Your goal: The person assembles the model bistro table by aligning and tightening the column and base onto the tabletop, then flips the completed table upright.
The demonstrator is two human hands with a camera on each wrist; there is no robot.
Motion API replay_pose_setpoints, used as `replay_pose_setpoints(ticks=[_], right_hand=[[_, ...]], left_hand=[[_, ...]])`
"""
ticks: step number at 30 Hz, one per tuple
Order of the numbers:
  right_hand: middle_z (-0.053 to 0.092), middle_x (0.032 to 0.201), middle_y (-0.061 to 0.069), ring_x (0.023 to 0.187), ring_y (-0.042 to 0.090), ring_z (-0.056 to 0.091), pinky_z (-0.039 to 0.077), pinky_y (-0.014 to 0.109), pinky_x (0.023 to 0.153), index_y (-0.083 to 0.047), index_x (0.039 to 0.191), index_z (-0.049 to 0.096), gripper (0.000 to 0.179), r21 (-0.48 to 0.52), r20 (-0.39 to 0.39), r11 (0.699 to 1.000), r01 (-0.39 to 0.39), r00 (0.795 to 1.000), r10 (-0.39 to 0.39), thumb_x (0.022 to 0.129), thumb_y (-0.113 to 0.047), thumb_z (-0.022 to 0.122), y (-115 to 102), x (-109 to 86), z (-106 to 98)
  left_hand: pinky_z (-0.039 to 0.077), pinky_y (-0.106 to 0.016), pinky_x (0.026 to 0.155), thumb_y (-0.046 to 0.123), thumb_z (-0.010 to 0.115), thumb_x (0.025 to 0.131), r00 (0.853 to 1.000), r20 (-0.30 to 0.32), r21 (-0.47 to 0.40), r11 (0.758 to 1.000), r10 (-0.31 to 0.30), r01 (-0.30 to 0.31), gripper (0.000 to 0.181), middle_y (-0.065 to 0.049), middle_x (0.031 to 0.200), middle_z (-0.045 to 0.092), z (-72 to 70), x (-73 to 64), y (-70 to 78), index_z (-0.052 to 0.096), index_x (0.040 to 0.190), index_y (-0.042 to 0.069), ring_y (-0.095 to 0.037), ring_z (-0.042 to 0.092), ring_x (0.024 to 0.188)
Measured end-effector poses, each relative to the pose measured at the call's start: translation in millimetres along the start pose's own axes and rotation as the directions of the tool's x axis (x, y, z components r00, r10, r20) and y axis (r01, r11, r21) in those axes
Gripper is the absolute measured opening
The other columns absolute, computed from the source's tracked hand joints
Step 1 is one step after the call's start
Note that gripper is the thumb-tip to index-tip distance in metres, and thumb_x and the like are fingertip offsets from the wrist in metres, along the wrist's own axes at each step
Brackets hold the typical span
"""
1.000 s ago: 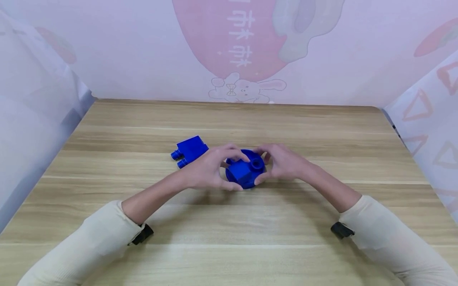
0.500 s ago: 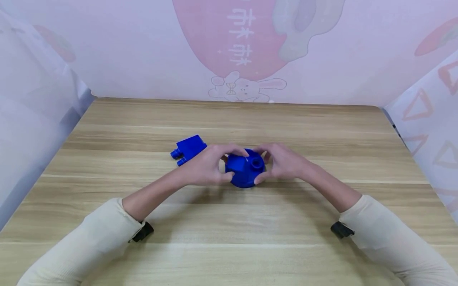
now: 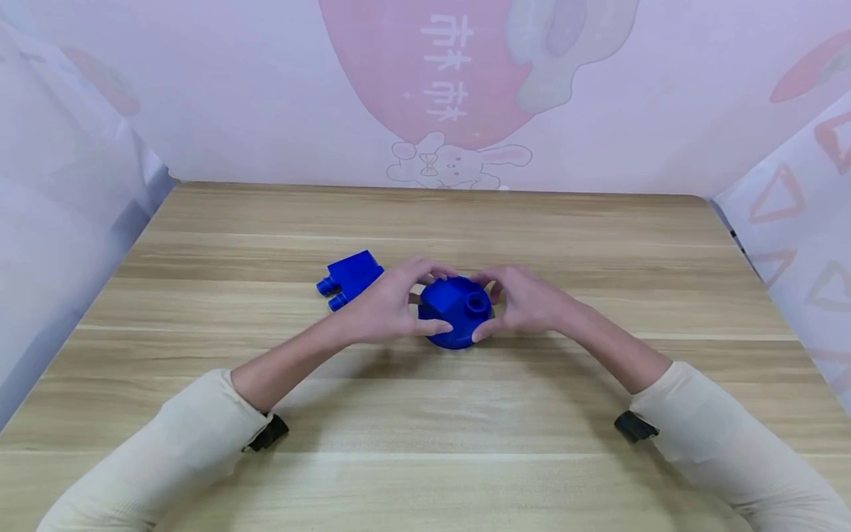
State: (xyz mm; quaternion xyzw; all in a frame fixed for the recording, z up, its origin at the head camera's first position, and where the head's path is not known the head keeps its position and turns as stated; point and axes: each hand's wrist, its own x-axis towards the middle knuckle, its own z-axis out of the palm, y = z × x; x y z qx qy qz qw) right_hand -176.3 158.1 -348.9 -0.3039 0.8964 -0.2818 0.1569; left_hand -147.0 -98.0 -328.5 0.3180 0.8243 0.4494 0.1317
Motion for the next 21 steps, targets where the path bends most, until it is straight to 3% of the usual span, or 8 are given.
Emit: replay_pose_setpoints(ticks=[3, 6, 11, 15, 17, 21], right_hand=[[0.065, 0.135, 0.019, 0.103, 0.028, 0.067, 0.058, 0.043, 0.091, 0.007, 0.142, 0.056, 0.089, 0.003, 0.002, 1.0, -0.006, 1.0, 0.006, 0.073, -0.033, 0.096, -0.4, -0.2, 0.1], [0.065, 0.135, 0.02, 0.103, 0.028, 0.067, 0.058, 0.043, 0.09, 0.007, 0.141, 0.056, 0.089, 0.002, 0.0, 1.0, -0.001, 1.0, 0.001, 0.073, -0.033, 0.096, -0.3, -0.3, 0.2], [0.064, 0.136, 0.02, 0.102, 0.028, 0.068, 0.058, 0.042, 0.09, 0.007, 0.142, 0.055, 0.089, 0.011, 0.0, 1.0, 0.013, 1.0, -0.013, 0.073, -0.032, 0.097, 0.2, 0.0, 0.2], [0.065, 0.136, 0.019, 0.101, 0.028, 0.068, 0.058, 0.041, 0.089, 0.006, 0.141, 0.056, 0.088, 0.018, -0.001, 1.0, 0.012, 1.0, -0.012, 0.072, -0.03, 0.097, 0.3, 0.0, 0.1], [0.065, 0.135, 0.018, 0.101, 0.028, 0.067, 0.058, 0.041, 0.089, 0.006, 0.141, 0.056, 0.087, 0.016, -0.001, 1.0, 0.01, 1.0, -0.01, 0.073, -0.03, 0.097, 0.2, -0.2, 0.2], [0.065, 0.134, 0.019, 0.102, 0.028, 0.067, 0.058, 0.042, 0.09, 0.007, 0.14, 0.056, 0.086, 0.014, 0.002, 1.0, 0.007, 1.0, -0.007, 0.074, -0.031, 0.096, 0.3, 0.1, 0.1]], left_hand=[[0.06, -0.042, 0.093, 0.01, 0.086, 0.085, 0.999, -0.037, -0.012, 1.0, -0.021, 0.021, 0.063, -0.017, 0.134, 0.062, 0.9, 1.3, -0.3, 0.056, 0.139, -0.002, -0.032, 0.063, 0.12], [0.06, -0.04, 0.092, 0.004, 0.082, 0.086, 0.999, -0.043, -0.035, 0.999, -0.006, 0.004, 0.061, -0.018, 0.135, 0.064, 1.4, 2.1, -0.6, 0.055, 0.14, -0.004, -0.032, 0.064, 0.119], [0.056, -0.042, 0.099, -0.006, 0.071, 0.091, 0.999, 0.014, -0.063, 0.997, 0.051, -0.05, 0.054, -0.019, 0.141, 0.06, 2.3, 6.4, -1.0, 0.052, 0.142, -0.005, -0.032, 0.058, 0.131], [0.053, -0.044, 0.103, -0.005, 0.069, 0.094, 0.998, 0.041, -0.043, 0.998, 0.052, -0.05, 0.055, -0.017, 0.142, 0.06, 3.8, 9.2, -0.3, 0.049, 0.145, -0.003, -0.031, 0.055, 0.134], [0.054, -0.044, 0.102, 0.0, 0.074, 0.093, 0.999, 0.014, -0.016, 0.999, 0.029, -0.028, 0.058, -0.017, 0.14, 0.061, 5.0, 9.3, 1.3, 0.048, 0.145, -0.002, -0.03, 0.056, 0.131], [0.057, -0.04, 0.093, 0.021, 0.086, 0.086, 0.993, -0.109, 0.068, 0.996, -0.053, 0.061, 0.063, -0.014, 0.125, 0.065, 9.1, 9.0, 4.7, 0.053, 0.135, 0.001, -0.027, 0.062, 0.114]])
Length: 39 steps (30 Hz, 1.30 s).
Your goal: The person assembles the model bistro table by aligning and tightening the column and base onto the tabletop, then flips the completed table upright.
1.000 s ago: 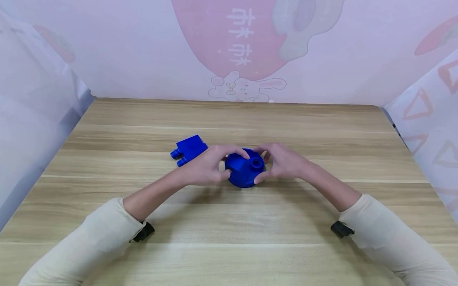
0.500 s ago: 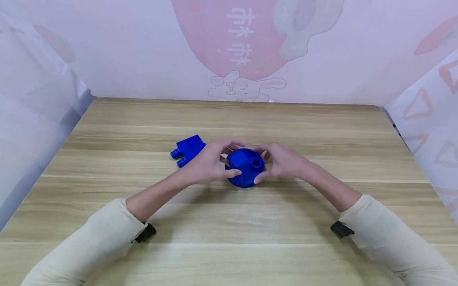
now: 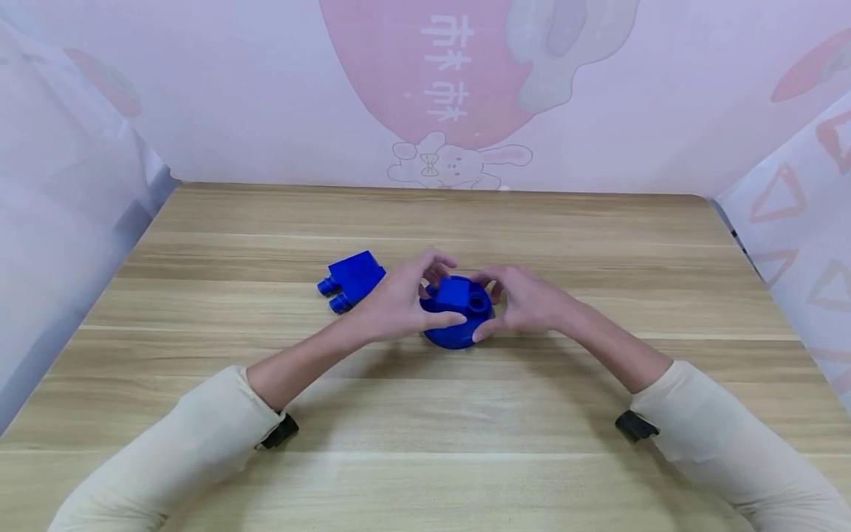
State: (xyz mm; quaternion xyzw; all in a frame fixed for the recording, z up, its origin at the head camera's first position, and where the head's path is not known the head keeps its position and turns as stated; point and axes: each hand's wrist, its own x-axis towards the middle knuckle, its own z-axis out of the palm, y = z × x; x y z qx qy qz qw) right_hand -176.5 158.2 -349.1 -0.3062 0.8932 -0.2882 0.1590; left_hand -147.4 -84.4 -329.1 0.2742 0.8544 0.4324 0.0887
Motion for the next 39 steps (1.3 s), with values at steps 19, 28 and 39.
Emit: replay_pose_setpoints(ticks=[19, 28, 39], right_hand=[[0.067, 0.131, 0.013, 0.104, 0.027, 0.067, 0.058, 0.041, 0.091, 0.001, 0.137, 0.061, 0.08, 0.017, 0.004, 1.0, -0.005, 1.0, 0.004, 0.073, -0.029, 0.097, -0.4, -0.1, -1.1], [0.068, 0.129, 0.012, 0.104, 0.027, 0.067, 0.058, 0.041, 0.091, 0.001, 0.136, 0.062, 0.079, 0.021, -0.006, 1.0, 0.004, 1.0, -0.004, 0.072, -0.028, 0.097, -0.2, 0.3, 0.1], [0.068, 0.129, 0.014, 0.102, 0.028, 0.067, 0.058, 0.04, 0.09, 0.005, 0.137, 0.06, 0.082, 0.014, -0.017, 1.0, 0.021, 1.0, -0.02, 0.072, -0.028, 0.097, 0.6, -0.2, -0.1]], left_hand=[[0.055, -0.038, 0.095, 0.002, 0.071, 0.083, 0.988, 0.125, -0.024, 0.996, 0.086, -0.084, 0.048, -0.015, 0.135, 0.066, 7.9, 0.1, 7.6, 0.067, 0.13, 0.003, -0.028, 0.062, 0.116], [0.049, -0.045, 0.106, 0.004, 0.075, 0.084, 0.961, 0.21, -0.03, 0.984, 0.18, -0.178, 0.05, -0.013, 0.139, 0.059, 5.1, -5.7, 4.8, 0.061, 0.131, 0.008, -0.029, 0.055, 0.126], [0.055, -0.044, 0.101, 0.007, 0.084, 0.08, 0.976, 0.148, 0.014, 0.986, 0.162, -0.166, 0.045, -0.014, 0.128, 0.069, -0.7, -8.1, 0.4, 0.067, 0.121, 0.003, -0.029, 0.063, 0.12]])
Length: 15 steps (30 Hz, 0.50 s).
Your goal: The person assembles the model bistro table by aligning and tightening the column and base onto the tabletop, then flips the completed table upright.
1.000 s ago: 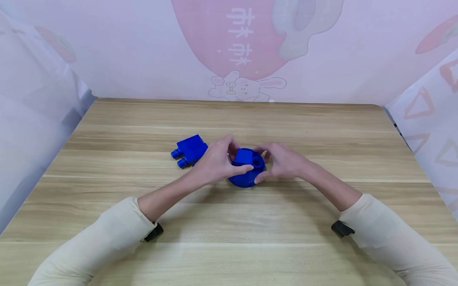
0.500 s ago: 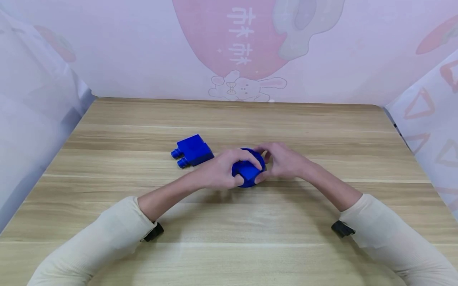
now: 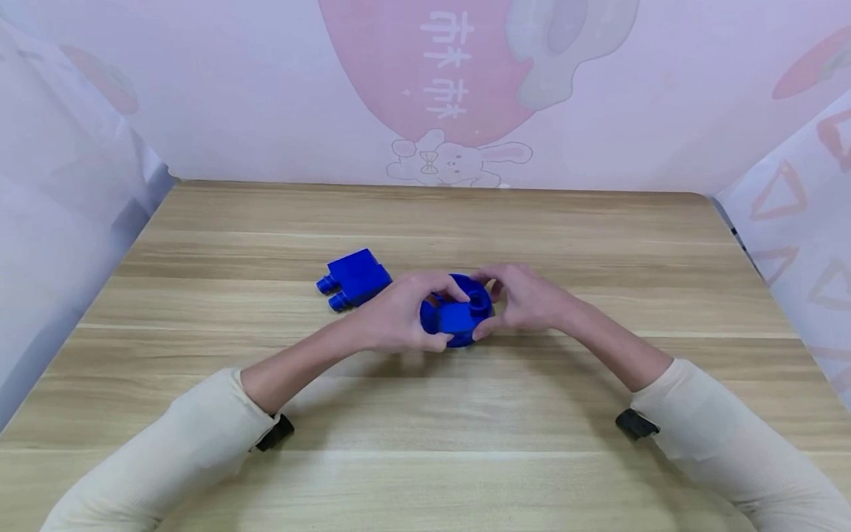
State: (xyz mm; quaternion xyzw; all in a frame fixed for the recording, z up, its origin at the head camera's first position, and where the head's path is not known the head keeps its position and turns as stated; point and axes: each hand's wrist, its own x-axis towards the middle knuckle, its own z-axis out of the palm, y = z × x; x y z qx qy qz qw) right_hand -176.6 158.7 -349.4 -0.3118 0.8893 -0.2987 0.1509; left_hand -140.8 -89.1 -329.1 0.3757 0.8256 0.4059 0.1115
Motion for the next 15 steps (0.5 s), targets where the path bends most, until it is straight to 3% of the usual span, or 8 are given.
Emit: replay_pose_setpoints(ticks=[5, 15], right_hand=[[0.067, 0.132, 0.016, 0.103, 0.027, 0.066, 0.058, 0.04, 0.09, 0.006, 0.138, 0.059, 0.083, 0.001, 0.002, 1.0, -0.004, 1.0, 0.004, 0.073, -0.029, 0.097, 0.2, 0.1, 0.1], [0.069, 0.129, 0.015, 0.102, 0.025, 0.067, 0.057, 0.041, 0.092, 0.006, 0.139, 0.06, 0.084, -0.027, -0.003, 0.999, 0.021, 1.0, -0.021, 0.073, -0.029, 0.097, 1.0, -3.0, -0.9]], left_hand=[[0.053, -0.046, 0.105, 0.0, 0.079, 0.081, 0.997, 0.077, -0.049, 0.999, 0.012, -0.008, 0.044, -0.016, 0.137, 0.065, -8.9, -0.7, -2.3, 0.069, 0.123, 0.003, -0.031, 0.06, 0.126], [0.054, -0.037, 0.103, -0.002, 0.08, 0.081, 0.978, 0.189, -0.144, 0.988, 0.082, -0.054, 0.046, -0.014, 0.134, 0.067, -19.2, 8.5, -11.2, 0.071, 0.126, -0.002, -0.028, 0.062, 0.125]])
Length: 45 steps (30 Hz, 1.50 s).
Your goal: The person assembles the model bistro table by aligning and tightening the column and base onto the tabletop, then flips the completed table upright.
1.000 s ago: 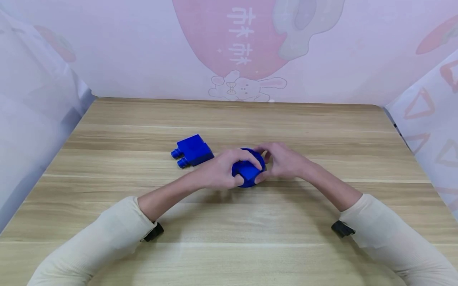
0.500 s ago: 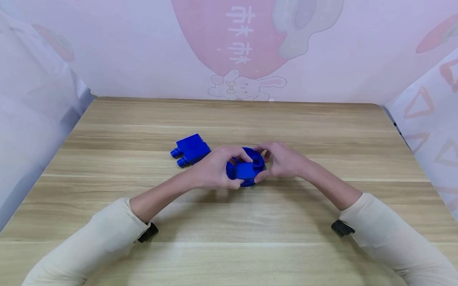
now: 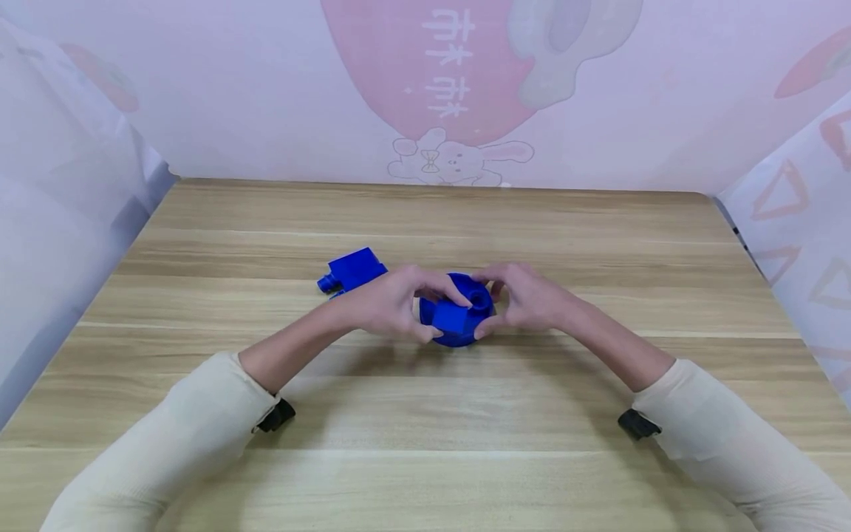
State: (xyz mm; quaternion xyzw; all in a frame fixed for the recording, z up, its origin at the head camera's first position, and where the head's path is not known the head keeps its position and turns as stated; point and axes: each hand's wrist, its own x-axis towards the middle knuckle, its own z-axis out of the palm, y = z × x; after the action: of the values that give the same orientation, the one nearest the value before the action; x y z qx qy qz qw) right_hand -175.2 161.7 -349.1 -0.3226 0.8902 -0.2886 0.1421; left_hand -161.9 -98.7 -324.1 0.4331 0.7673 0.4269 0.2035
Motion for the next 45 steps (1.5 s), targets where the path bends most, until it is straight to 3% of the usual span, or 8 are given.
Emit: replay_pose_setpoints(ticks=[14, 39, 45], right_hand=[[0.072, 0.121, 0.014, 0.098, 0.025, 0.067, 0.056, 0.045, 0.091, 0.006, 0.133, 0.065, 0.075, -0.026, -0.016, 0.994, 0.105, 0.994, -0.105, 0.074, -0.029, 0.096, 4.6, 1.7, -0.3], [0.07, 0.126, 0.015, 0.102, 0.026, 0.066, 0.056, 0.046, 0.092, 0.006, 0.137, 0.062, 0.08, -0.048, 0.008, 0.997, 0.06, 0.998, -0.059, 0.075, -0.034, 0.095, 2.7, 2.8, -1.4], [0.068, 0.13, 0.017, 0.104, 0.027, 0.067, 0.056, 0.045, 0.092, 0.006, 0.14, 0.059, 0.083, -0.064, 0.031, 0.998, 0.018, 0.999, -0.016, 0.076, -0.035, 0.094, 0.0, 2.3, -2.8]], left_hand=[[0.054, -0.039, 0.104, -0.003, 0.082, 0.077, 0.997, 0.075, -0.038, 0.999, 0.014, -0.011, 0.046, -0.013, 0.127, 0.071, -9.2, 9.9, -5.1, 0.073, 0.122, -0.003, -0.026, 0.067, 0.119], [0.054, -0.036, 0.104, -0.003, 0.081, 0.079, 0.993, 0.099, -0.095, 0.994, 0.061, -0.051, 0.046, -0.015, 0.13, 0.069, -9.9, 9.1, -12.0, 0.071, 0.124, -0.005, -0.027, 0.064, 0.123], [0.052, -0.039, 0.107, 0.003, 0.083, 0.084, 0.995, 0.083, -0.039, 0.998, 0.053, -0.05, 0.048, -0.013, 0.138, 0.065, -7.9, 4.0, -10.7, 0.069, 0.13, 0.0, -0.027, 0.06, 0.13]])
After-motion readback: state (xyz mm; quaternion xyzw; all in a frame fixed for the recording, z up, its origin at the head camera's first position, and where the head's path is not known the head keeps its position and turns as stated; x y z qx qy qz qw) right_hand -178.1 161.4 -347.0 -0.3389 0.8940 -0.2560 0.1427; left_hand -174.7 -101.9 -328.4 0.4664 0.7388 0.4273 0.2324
